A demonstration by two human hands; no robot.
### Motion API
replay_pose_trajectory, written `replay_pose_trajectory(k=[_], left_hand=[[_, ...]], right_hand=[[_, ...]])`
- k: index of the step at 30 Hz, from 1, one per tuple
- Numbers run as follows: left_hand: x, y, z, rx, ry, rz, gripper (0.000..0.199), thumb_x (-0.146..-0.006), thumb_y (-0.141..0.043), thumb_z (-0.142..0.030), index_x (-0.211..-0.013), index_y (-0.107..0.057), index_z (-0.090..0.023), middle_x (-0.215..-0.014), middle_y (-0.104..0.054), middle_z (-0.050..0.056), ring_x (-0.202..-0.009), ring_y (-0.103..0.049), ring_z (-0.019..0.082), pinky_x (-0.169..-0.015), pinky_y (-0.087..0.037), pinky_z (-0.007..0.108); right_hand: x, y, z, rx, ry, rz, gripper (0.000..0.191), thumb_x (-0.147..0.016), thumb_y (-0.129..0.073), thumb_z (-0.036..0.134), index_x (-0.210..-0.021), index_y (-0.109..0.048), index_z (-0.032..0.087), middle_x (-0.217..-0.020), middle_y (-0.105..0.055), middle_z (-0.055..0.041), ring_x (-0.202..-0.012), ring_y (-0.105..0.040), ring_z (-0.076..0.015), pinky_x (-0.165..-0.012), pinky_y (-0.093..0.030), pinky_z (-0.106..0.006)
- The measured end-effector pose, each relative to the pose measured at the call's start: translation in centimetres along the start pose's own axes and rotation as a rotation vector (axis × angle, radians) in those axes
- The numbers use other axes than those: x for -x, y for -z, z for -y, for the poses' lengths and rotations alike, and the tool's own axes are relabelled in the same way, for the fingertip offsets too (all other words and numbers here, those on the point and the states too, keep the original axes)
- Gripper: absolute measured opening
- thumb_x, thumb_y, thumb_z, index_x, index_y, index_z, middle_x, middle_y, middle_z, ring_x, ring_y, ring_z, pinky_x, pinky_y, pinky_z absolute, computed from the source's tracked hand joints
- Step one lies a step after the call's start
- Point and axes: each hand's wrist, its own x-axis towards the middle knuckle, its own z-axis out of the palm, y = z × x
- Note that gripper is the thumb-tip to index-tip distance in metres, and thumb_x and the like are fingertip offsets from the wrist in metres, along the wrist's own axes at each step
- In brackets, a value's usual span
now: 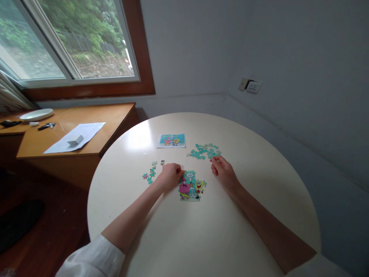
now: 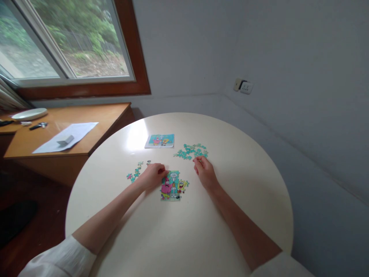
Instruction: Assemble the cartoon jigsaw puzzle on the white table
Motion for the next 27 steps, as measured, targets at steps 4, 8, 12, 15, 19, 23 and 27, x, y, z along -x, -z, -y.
replay_pose_trajectory(k=[4, 8, 12, 15, 19, 23, 27], left_hand=[[0.02, 0.09, -0.10, 0.005, 0.016, -0.010, 0.022, -0.072, -0.049, -0.022, -0.052, -0.048, -0.017, -0.054, -0.048, 0.000, -0.056, -0.041, 0.013, -0.059, -0.031, 0.025], [0.05, 0.15, -0.15, 0.023, 0.008, -0.016, 0.022, -0.071, -0.049, -0.021, -0.050, -0.048, -0.017, -0.052, -0.047, -0.001, -0.054, -0.039, 0.012, -0.059, -0.031, 0.026], [0.08, 0.13, -0.11, 0.044, 0.005, -0.013, 0.021, -0.071, -0.049, -0.021, -0.051, -0.047, -0.017, -0.052, -0.047, -0.001, -0.054, -0.038, 0.012, -0.058, -0.031, 0.025], [0.16, 0.06, -0.10, 0.058, 0.006, -0.032, 0.022, -0.072, -0.048, -0.021, -0.051, -0.045, -0.017, -0.052, -0.046, -0.001, -0.054, -0.038, 0.012, -0.058, -0.030, 0.025], [0.30, -0.01, -0.07, 0.119, -0.001, -0.066, 0.025, -0.074, -0.043, -0.022, -0.049, -0.040, -0.017, -0.050, -0.043, -0.002, -0.053, -0.035, 0.011, -0.057, -0.027, 0.024], [0.28, 0.05, 0.11, 0.217, 0.018, -0.077, 0.028, -0.075, -0.040, -0.026, -0.049, -0.036, -0.017, -0.048, -0.037, -0.004, -0.051, -0.032, 0.010, -0.053, -0.025, 0.024], [0.08, 0.15, 0.53, 0.337, 0.035, -0.110, 0.030, -0.075, -0.039, -0.030, -0.049, -0.031, -0.018, -0.047, -0.030, -0.005, -0.050, -0.028, 0.009, -0.051, -0.022, 0.023]], right_hand=[[-0.04, -0.04, -0.03, -0.002, -0.008, -0.005, 0.024, -0.070, -0.055, 0.043, -0.070, -0.048, 0.020, -0.042, -0.036, 0.0089, -0.039, -0.029, -0.0065, -0.041, -0.021, -0.021], [-0.05, 0.00, -0.06, 0.016, -0.005, -0.004, 0.024, -0.071, -0.055, 0.044, -0.070, -0.048, 0.021, -0.043, -0.037, 0.0084, -0.039, -0.029, -0.0067, -0.040, -0.021, -0.022], [-0.05, 0.04, -0.08, 0.012, -0.004, -0.006, 0.025, -0.071, -0.055, 0.045, -0.070, -0.048, 0.021, -0.043, -0.037, 0.0085, -0.039, -0.029, -0.0067, -0.040, -0.021, -0.021], [-0.09, 0.04, -0.14, 0.002, -0.014, -0.006, 0.025, -0.070, -0.055, 0.044, -0.070, -0.048, 0.020, -0.043, -0.036, 0.0088, -0.039, -0.029, -0.0064, -0.040, -0.021, -0.021], [-0.19, 0.05, -0.33, 0.002, -0.002, -0.017, 0.026, -0.070, -0.056, 0.045, -0.070, -0.048, 0.020, -0.042, -0.036, 0.0089, -0.039, -0.029, -0.0064, -0.040, -0.022, -0.021], [-0.23, 0.09, -0.45, 0.006, 0.007, -0.022, 0.025, -0.071, -0.056, 0.044, -0.070, -0.049, 0.020, -0.042, -0.037, 0.0087, -0.039, -0.030, -0.0064, -0.040, -0.023, -0.021], [-0.21, 0.11, -0.41, -0.002, 0.006, -0.016, 0.025, -0.069, -0.056, 0.044, -0.070, -0.049, 0.020, -0.042, -0.038, 0.0087, -0.038, -0.030, -0.0062, -0.040, -0.022, -0.021]])
